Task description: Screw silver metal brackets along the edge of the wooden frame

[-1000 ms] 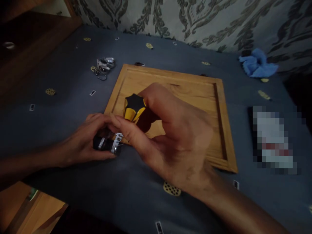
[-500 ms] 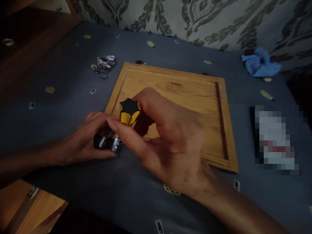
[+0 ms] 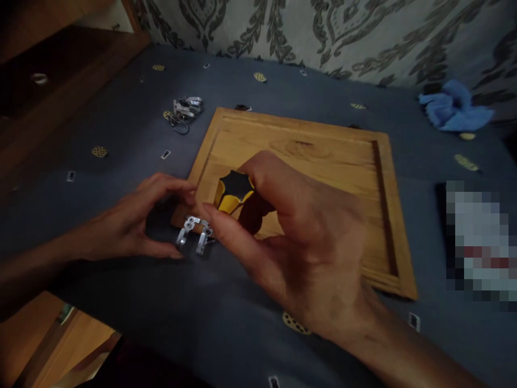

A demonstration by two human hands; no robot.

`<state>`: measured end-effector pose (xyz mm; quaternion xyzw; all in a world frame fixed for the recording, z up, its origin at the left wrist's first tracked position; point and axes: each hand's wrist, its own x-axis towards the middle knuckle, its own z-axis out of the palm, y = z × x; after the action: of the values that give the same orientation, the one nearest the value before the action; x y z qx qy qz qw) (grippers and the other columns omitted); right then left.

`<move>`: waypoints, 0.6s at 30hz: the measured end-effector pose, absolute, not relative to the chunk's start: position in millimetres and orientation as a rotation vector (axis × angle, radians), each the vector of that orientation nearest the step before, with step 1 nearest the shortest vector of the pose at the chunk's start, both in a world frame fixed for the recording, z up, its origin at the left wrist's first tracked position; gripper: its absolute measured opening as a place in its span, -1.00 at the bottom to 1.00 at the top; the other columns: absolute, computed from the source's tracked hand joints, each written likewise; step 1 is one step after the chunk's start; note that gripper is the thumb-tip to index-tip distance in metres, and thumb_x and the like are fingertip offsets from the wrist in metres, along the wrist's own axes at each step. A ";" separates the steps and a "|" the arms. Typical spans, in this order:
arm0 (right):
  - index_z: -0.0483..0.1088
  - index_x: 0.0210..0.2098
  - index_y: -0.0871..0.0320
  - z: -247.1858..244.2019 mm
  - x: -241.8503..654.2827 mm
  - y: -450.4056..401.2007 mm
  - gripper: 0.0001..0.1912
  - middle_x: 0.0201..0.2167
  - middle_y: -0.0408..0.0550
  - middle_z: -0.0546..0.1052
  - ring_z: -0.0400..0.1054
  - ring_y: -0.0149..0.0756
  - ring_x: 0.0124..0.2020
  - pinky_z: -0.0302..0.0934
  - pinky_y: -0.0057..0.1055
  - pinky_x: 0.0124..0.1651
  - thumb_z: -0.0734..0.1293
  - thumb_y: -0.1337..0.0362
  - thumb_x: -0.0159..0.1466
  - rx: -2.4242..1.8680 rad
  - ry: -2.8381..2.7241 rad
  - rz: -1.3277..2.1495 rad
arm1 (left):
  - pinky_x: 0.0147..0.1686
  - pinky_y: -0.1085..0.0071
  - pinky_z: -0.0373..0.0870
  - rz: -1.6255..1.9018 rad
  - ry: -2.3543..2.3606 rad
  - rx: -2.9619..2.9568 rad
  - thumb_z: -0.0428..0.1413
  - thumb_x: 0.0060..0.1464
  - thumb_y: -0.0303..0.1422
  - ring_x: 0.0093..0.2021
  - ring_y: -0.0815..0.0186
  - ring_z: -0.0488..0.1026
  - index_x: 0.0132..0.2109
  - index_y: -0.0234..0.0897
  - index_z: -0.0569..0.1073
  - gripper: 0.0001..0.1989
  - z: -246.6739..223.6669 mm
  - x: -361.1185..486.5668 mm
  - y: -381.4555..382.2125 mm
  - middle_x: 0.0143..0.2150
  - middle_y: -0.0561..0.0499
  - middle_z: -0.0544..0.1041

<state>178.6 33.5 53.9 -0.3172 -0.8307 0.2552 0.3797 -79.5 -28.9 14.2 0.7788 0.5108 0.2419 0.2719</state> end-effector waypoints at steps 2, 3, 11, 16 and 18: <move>0.42 -0.25 -0.08 55.0 177.6 30.6 -0.85 -0.45 -0.29 0.53 0.48 -0.24 -0.44 0.24 -0.24 -0.37 0.47 0.16 0.41 -0.878 -2.103 0.638 | 0.26 -0.01 0.36 0.616 1.357 2.105 0.50 0.10 -0.13 0.22 0.00 0.49 0.41 -0.08 0.29 -0.15 18.0 -82.9 -29.0 0.17 -0.09 0.59; 0.41 -0.27 -0.08 55.5 177.1 29.3 -0.83 -0.46 -0.28 0.53 0.48 -0.23 -0.44 0.24 -0.24 -0.36 0.48 0.15 0.41 -0.904 -2.101 0.639 | 0.27 -0.02 0.36 0.600 1.346 2.102 0.51 0.10 -0.13 0.22 0.01 0.49 0.41 -0.07 0.29 -0.14 19.3 -83.5 -29.2 0.17 -0.09 0.59; 0.38 -0.29 -0.04 53.2 179.6 31.5 -0.74 -0.48 -0.27 0.51 0.47 -0.25 -0.46 0.22 -0.23 -0.38 0.49 0.06 0.41 -0.882 -2.100 0.599 | 0.30 -0.06 0.36 0.581 1.334 2.078 0.51 0.08 -0.17 0.24 -0.04 0.48 0.39 -0.01 0.34 -0.18 16.8 -81.0 -29.7 0.17 -0.07 0.61; 0.36 -0.26 -0.06 51.2 180.2 33.0 -0.71 -0.42 -0.22 0.56 0.54 -0.15 -0.38 0.23 -0.22 -0.40 0.41 -0.06 0.46 -0.881 -2.151 0.626 | 0.28 0.00 0.35 0.630 1.319 2.114 0.47 0.16 -0.14 0.21 -0.03 0.51 0.39 -0.08 0.33 -0.22 12.0 -83.1 -30.1 0.14 -0.07 0.62; 0.34 -0.26 -0.06 50.7 180.0 32.1 -0.69 -0.42 -0.24 0.56 0.54 -0.17 -0.37 0.22 -0.25 -0.39 0.42 -0.08 0.46 -0.916 -2.137 0.640 | 0.28 0.01 0.33 0.640 1.309 2.114 0.48 0.15 -0.12 0.21 -0.03 0.51 0.39 -0.09 0.33 -0.22 10.8 -83.1 -30.4 0.13 -0.06 0.63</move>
<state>180.0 32.1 50.7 -0.3549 -0.8278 0.2480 0.3568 -83.1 -30.4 10.8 0.7898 0.4890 0.2392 0.2829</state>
